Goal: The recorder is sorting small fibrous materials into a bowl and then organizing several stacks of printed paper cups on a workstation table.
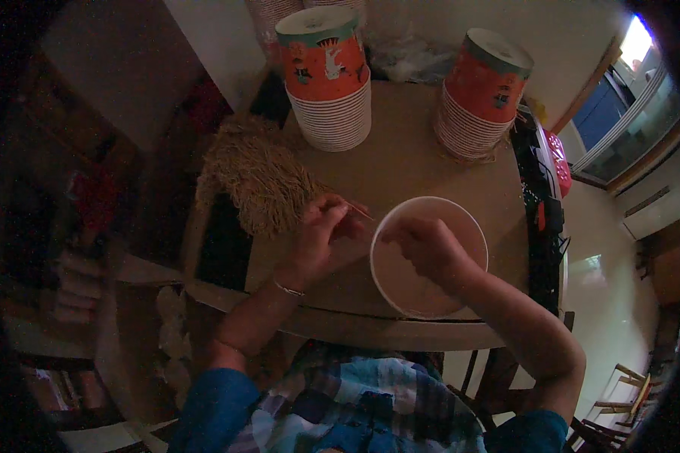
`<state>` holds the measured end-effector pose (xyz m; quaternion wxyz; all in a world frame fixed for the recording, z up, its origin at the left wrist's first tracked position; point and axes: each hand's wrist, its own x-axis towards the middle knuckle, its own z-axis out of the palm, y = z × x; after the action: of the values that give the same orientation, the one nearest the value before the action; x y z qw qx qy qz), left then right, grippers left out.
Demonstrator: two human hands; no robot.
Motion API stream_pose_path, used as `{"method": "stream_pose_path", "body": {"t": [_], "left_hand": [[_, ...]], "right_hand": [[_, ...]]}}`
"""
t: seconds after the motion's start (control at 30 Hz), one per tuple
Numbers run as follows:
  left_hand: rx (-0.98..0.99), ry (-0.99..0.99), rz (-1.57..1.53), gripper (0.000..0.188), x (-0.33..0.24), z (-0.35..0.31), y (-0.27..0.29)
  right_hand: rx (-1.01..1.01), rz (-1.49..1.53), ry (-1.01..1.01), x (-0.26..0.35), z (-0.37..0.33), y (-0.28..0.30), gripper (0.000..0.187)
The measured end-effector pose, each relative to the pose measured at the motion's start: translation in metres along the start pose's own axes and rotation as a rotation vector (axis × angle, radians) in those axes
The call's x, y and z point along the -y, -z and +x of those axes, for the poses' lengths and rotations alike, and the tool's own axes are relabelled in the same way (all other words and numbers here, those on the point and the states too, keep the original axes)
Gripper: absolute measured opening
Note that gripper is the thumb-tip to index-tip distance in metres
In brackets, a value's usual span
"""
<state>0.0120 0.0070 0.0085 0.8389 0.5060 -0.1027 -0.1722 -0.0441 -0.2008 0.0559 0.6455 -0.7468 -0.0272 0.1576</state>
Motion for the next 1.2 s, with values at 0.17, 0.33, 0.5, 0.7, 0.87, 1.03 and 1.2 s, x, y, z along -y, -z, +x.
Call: {"method": "stream_pose_path", "body": {"t": [0.17, 0.33, 0.5, 0.7, 0.87, 1.03, 1.2], "left_hand": [[-0.099, 0.046, -0.145, 0.007, -0.016, -0.003, -0.008], [-0.062, 0.042, -0.073, 0.006, -0.024, -0.014, -0.024], [0.013, -0.038, 0.24, 0.005, -0.035, -0.031, -0.03], [0.026, -0.103, 0.275, 0.007, -0.037, -0.039, -0.034], [0.029, -0.112, 0.39, 0.004, -0.038, -0.047, -0.035], [0.049, -0.349, 0.723, 0.006, -0.034, -0.049, -0.034], [0.096, -0.38, 0.753, 0.008, -0.025, -0.045, -0.029]], "right_hand": [[0.014, -0.086, 0.134, -0.002, -0.004, 0.006, 0.02], [0.067, 0.123, 0.148, 0.0, -0.006, 0.005, 0.021], [0.073, 0.302, -0.156, 0.016, -0.013, 0.002, 0.02], [-0.027, 0.149, 0.0, 0.007, -0.013, -0.005, 0.026], [-0.002, 0.248, 0.028, 0.0, -0.011, -0.005, 0.03], [0.029, 0.294, -0.03, -0.004, -0.007, -0.001, 0.034], [0.044, 0.578, -0.064, -0.009, -0.002, 0.0, 0.029]]}}
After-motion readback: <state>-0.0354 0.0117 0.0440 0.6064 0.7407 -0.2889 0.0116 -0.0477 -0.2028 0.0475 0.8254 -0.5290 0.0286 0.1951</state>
